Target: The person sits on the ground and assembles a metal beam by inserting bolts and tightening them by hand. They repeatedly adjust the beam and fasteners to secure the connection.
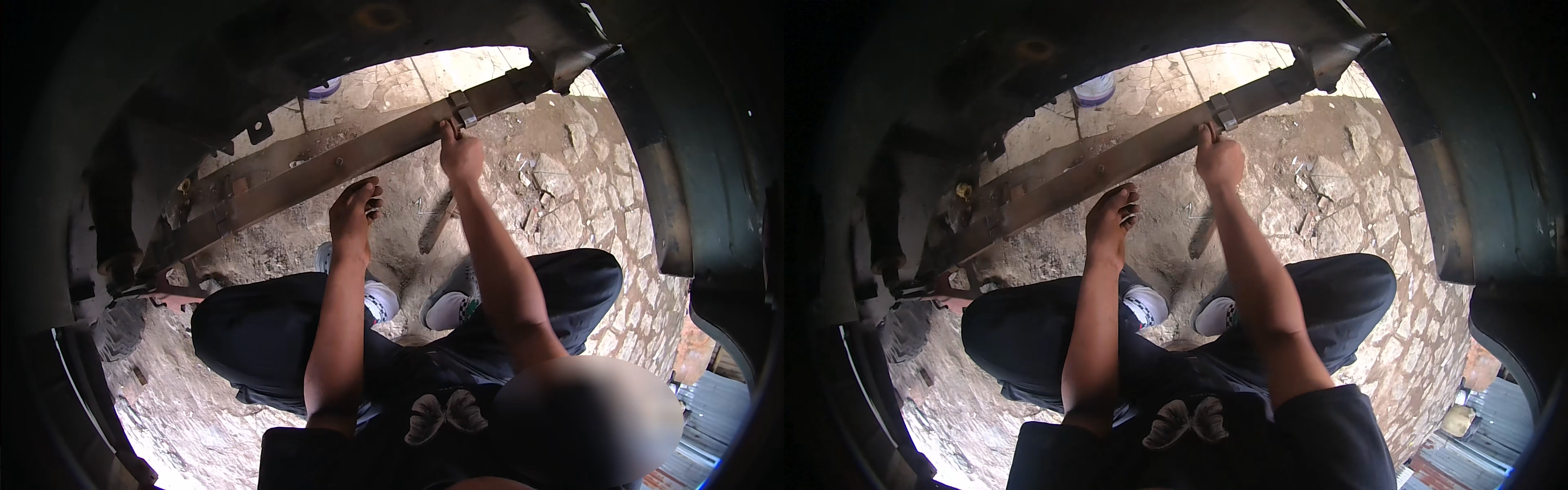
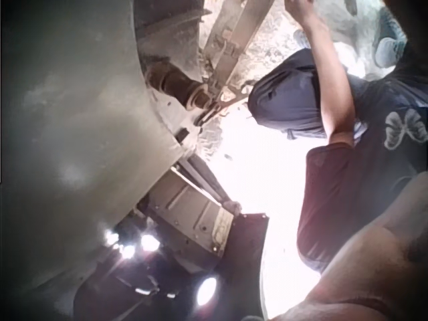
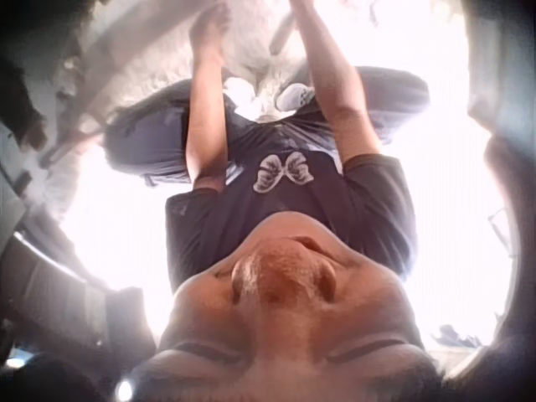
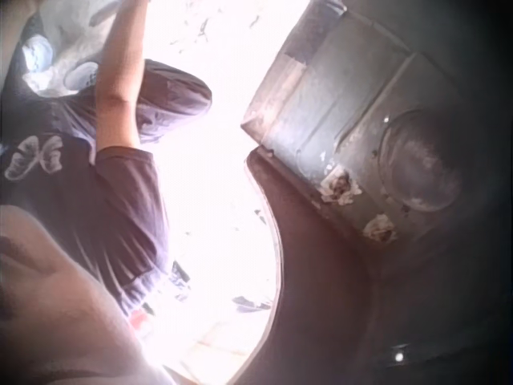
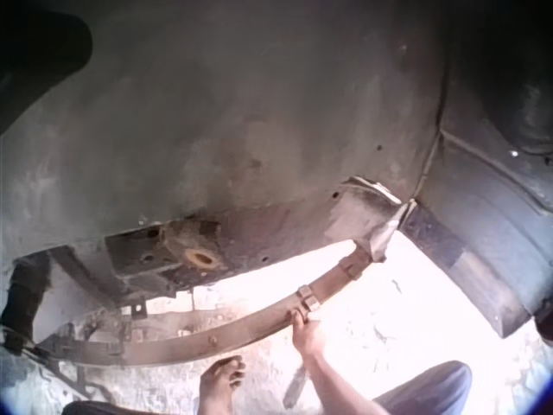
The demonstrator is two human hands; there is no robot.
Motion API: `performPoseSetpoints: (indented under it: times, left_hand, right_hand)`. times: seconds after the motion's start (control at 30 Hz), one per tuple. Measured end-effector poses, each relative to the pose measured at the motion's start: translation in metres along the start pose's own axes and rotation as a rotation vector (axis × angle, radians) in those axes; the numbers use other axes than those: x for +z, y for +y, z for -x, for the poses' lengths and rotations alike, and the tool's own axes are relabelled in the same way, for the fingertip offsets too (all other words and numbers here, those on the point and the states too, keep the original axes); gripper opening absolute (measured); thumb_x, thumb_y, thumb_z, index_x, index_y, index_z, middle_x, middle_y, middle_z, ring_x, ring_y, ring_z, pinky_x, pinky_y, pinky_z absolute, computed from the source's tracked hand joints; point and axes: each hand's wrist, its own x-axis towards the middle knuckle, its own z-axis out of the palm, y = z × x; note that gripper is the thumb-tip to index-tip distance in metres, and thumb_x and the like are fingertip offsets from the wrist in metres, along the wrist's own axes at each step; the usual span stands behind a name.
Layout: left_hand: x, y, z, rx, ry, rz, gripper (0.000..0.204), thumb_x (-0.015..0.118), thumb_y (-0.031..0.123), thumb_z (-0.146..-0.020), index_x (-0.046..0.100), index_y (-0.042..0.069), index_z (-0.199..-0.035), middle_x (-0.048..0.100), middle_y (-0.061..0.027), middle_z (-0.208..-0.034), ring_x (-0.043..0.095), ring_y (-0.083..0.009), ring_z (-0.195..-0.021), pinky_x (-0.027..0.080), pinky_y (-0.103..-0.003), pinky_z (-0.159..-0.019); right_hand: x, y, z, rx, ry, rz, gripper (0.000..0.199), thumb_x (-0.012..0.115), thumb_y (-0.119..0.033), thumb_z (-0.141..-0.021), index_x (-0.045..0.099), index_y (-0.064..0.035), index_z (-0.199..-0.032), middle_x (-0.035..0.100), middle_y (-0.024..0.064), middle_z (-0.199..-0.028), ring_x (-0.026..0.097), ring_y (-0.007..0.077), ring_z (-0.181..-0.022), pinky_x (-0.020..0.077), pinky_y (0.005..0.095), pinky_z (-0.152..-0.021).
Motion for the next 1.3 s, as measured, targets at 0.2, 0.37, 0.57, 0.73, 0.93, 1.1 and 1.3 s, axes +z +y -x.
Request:
performPoseSetpoints:
  times: [0.2,0.37,0.57,0.73,0.93,1.1,1.3]
  left_hand:
    - [0.019,0.01,0.0,0.035,-0.043,0.024,0.024,0.069,0.023,-0.098,0.072,0.007,-0.116,0.072,-0.0015,-0.1,0.063,-0.0103,-0.086,0.047,-0.028,-0.078]
    - [0.011,0.004,0.003,0.055,-0.035,-0.043,0.025,0.068,0.022,-0.098,0.073,0.007,-0.117,0.072,-0.0016,-0.101,0.064,-0.01,-0.084,0.048,-0.026,-0.076]
    - [0.017,0.008,0.005,-0.022,0.03,-0.099,0.023,0.064,0.017,-0.096,0.073,0.007,-0.115,0.069,0.0017,-0.095,0.057,-0.0066,-0.076,0.043,-0.024,-0.069]
    - [0.006,0.01,0.005,-0.035,0.047,-0.114,0.023,0.06,0.014,-0.095,0.074,0.011,-0.114,0.064,0.0054,-0.088,0.053,-0.0052,-0.072,0.04,-0.022,-0.067]
    - [0.004,0.01,0.004,-0.015,0.156,0.022,0.025,0.059,0.011,-0.094,0.074,0.006,-0.113,0.066,0.0014,-0.088,0.053,-0.0062,-0.069,0.04,-0.021,-0.062]
    - [-0.007,0.02,-0.006,0.073,0.19,0.102,0.021,0.063,0.014,-0.096,0.07,0.01,-0.115,0.064,0.0017,-0.094,0.053,-0.0085,-0.076,0.042,-0.026,-0.074]
    - [-0.022,0.006,-0.003,0.038,0.172,0.118,0.022,0.064,0.015,-0.097,0.07,0.007,-0.116,0.063,0.0012,-0.093,0.053,-0.0078,-0.076,0.041,-0.024,-0.07]
  right_hand:
    - [0.045,-0.017,0.059,-0.072,-0.284,0.08,0.059,0.06,-0.069,-0.091,0.08,-0.0191,-0.115,0.073,0.0261,-0.109,0.072,0.0428,-0.104,0.0552,0.0527,-0.094]
    - [-0.016,-0.014,0.012,-0.06,-0.02,0.055,0.058,0.061,-0.061,-0.095,0.081,-0.006,-0.094,0.074,0.0254,-0.088,0.074,0.0425,-0.087,0.0571,0.0528,-0.082]
    - [0.052,-0.01,0.055,-0.109,-0.184,-0.076,0.06,0.058,-0.065,-0.093,0.08,-0.0122,-0.108,0.073,0.028,-0.101,0.072,0.0433,-0.1,0.0558,0.0516,-0.091]
    - [0.017,-0.02,0.038,-0.04,-0.212,0.064,0.059,0.058,-0.065,-0.093,0.081,-0.012,-0.107,0.074,0.0265,-0.102,0.073,0.0418,-0.1,0.0567,0.0497,-0.09]
    - [0.028,-0.008,0.03,0.02,-0.08,-0.083,0.066,0.058,-0.063,-0.095,0.079,-0.0007,-0.095,0.072,0.0322,-0.096,0.072,0.045,-0.099,0.0554,0.0528,-0.089]
    - [0.04,-0.022,0.06,-0.065,-0.2,0.033,0.064,0.059,-0.068,-0.093,0.081,-0.0088,-0.102,0.073,0.0283,-0.095,0.072,0.0446,-0.099,0.0553,0.0515,-0.089]
    - [0.009,-0.002,0.006,-0.063,0.117,0.005,0.066,0.057,-0.067,-0.095,0.081,-0.0048,-0.094,0.073,0.0256,-0.082,0.073,0.0443,-0.081,0.0563,0.0522,-0.072]
